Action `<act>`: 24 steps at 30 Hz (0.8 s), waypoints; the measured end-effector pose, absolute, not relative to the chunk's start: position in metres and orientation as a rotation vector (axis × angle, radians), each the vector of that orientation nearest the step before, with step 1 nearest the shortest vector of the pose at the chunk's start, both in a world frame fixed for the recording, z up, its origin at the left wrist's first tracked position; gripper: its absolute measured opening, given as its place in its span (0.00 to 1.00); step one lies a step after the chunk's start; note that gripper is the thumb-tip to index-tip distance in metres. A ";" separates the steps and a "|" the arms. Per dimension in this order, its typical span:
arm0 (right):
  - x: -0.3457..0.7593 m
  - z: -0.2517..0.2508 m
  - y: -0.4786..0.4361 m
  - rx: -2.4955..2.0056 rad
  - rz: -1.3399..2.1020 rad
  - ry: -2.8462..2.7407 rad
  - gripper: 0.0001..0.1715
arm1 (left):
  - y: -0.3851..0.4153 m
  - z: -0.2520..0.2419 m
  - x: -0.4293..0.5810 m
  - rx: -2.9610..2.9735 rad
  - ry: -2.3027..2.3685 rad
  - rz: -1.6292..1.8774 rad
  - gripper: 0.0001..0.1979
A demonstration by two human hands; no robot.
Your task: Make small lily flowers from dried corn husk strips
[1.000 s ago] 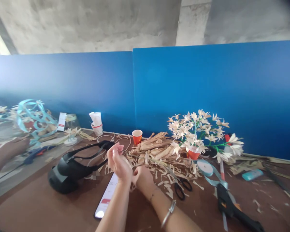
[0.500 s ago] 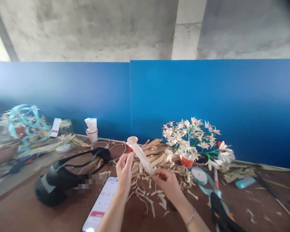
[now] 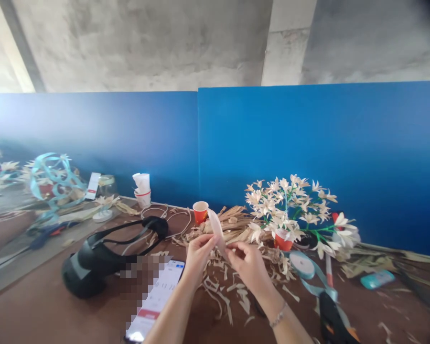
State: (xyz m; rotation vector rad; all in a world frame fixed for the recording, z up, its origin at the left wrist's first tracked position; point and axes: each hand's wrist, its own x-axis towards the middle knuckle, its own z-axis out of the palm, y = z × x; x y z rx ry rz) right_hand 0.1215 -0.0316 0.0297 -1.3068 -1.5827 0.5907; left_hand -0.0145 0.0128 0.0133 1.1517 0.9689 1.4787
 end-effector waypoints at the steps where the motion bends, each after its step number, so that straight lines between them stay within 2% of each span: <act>1: 0.120 0.032 -0.029 -1.290 0.559 -1.592 0.11 | 0.012 0.014 -0.015 1.163 0.961 1.462 0.15; 8: 0.121 0.029 -0.023 -1.224 0.397 -1.555 0.09 | 0.011 0.015 -0.017 1.377 0.947 1.343 0.12; 15: 0.122 0.027 -0.024 -1.227 0.511 -1.578 0.09 | 0.010 0.013 -0.015 1.679 0.908 1.331 0.10; 24: 0.125 0.034 -0.029 -1.231 0.357 -1.691 0.08 | 0.004 0.017 -0.013 1.920 0.978 1.351 0.09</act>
